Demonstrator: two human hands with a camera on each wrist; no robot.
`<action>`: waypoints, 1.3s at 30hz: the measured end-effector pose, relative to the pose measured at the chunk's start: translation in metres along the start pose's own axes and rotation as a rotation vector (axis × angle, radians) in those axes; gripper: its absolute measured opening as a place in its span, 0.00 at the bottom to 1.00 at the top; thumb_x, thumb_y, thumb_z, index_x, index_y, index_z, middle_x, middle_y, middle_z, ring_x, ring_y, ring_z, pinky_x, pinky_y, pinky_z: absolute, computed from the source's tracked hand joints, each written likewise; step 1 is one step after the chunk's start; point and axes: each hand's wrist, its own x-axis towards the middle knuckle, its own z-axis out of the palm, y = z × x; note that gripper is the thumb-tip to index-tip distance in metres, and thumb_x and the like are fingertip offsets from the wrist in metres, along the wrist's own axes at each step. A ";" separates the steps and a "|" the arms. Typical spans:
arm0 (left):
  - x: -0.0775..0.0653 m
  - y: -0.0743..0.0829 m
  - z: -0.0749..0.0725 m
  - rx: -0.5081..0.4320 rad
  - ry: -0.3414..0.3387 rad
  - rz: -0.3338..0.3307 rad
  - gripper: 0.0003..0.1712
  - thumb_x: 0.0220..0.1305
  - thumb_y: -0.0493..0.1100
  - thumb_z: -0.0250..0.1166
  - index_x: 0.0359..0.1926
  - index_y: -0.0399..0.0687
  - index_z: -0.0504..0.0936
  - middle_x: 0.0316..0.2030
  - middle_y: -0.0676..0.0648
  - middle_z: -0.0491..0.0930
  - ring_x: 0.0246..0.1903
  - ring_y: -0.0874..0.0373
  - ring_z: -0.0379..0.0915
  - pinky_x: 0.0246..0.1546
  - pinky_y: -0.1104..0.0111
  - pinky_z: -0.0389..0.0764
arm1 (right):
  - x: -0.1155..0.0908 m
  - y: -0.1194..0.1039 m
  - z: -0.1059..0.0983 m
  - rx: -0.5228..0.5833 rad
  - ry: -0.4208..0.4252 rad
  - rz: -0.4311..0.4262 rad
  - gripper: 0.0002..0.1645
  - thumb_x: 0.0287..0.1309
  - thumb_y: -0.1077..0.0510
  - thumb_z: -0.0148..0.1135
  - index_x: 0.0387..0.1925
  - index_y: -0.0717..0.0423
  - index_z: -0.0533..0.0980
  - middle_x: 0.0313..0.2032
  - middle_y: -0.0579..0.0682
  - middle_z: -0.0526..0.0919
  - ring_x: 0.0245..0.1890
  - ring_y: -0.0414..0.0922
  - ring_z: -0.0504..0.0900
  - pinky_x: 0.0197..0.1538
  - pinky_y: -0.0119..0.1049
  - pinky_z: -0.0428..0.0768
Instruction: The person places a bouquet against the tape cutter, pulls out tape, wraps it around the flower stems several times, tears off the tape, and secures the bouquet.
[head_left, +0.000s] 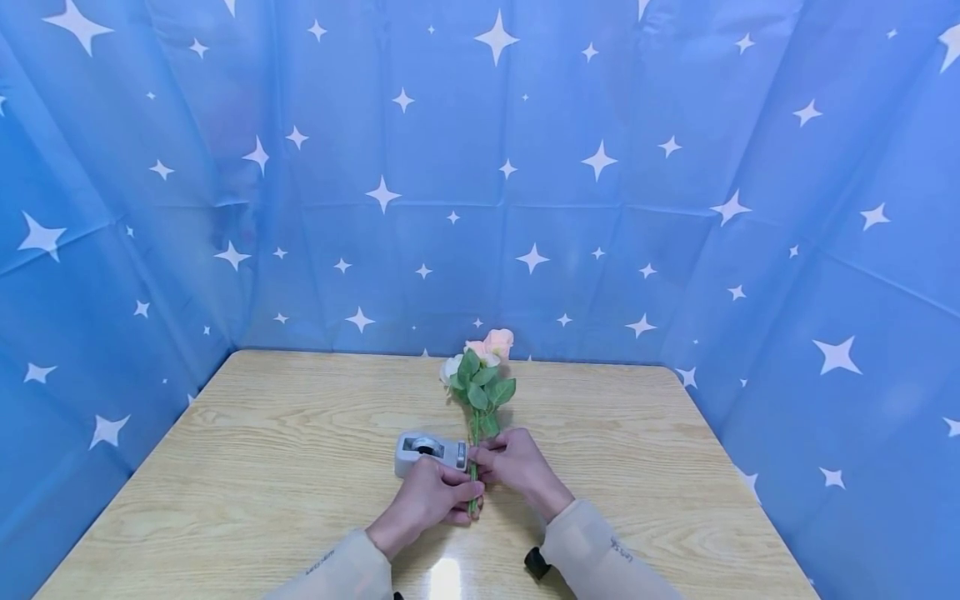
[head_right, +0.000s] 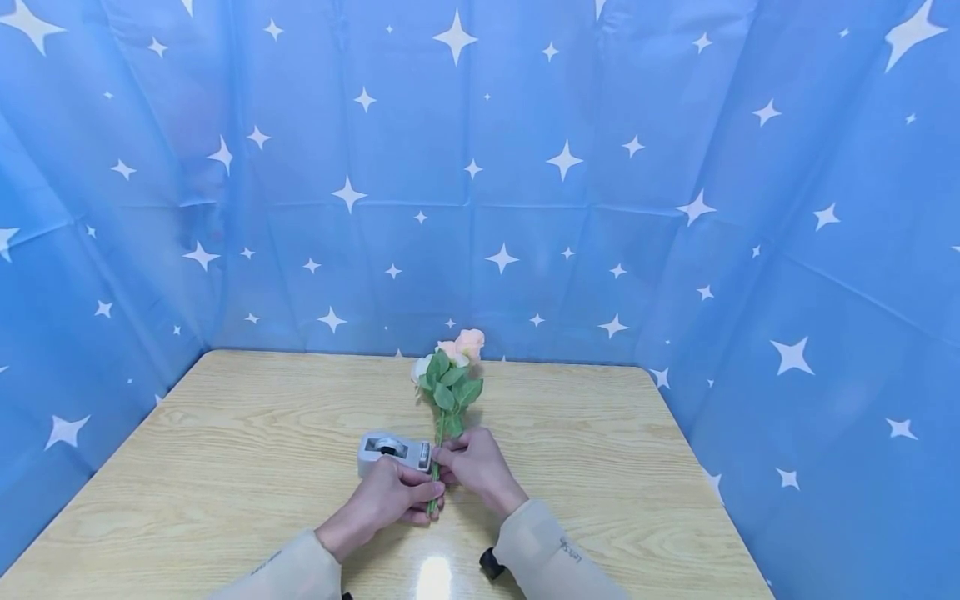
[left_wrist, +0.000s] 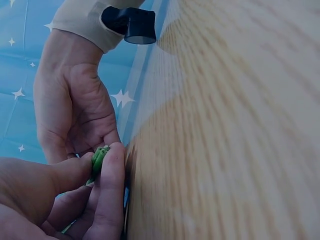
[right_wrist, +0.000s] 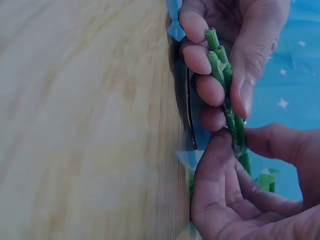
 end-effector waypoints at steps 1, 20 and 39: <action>0.000 0.000 0.000 0.003 0.000 -0.001 0.10 0.79 0.37 0.78 0.50 0.32 0.96 0.36 0.39 0.97 0.31 0.59 0.94 0.36 0.68 0.97 | 0.000 0.000 0.000 -0.004 0.002 0.003 0.16 0.80 0.60 0.74 0.52 0.74 0.89 0.44 0.62 0.97 0.40 0.48 0.98 0.47 0.39 0.98; 0.003 -0.002 0.001 0.029 0.001 0.001 0.08 0.78 0.36 0.78 0.49 0.33 0.97 0.34 0.41 0.96 0.29 0.59 0.94 0.35 0.68 0.97 | 0.003 0.000 0.005 -0.106 0.063 0.042 0.10 0.77 0.61 0.75 0.36 0.64 0.89 0.37 0.54 0.94 0.36 0.45 0.97 0.43 0.35 0.93; 0.002 0.005 0.010 -0.021 -0.009 0.002 0.10 0.76 0.38 0.81 0.51 0.35 0.95 0.37 0.41 0.97 0.33 0.54 0.96 0.39 0.63 0.99 | -0.014 -0.011 -0.021 0.036 0.027 0.073 0.18 0.79 0.59 0.76 0.59 0.71 0.89 0.48 0.61 0.96 0.37 0.42 0.95 0.49 0.38 0.98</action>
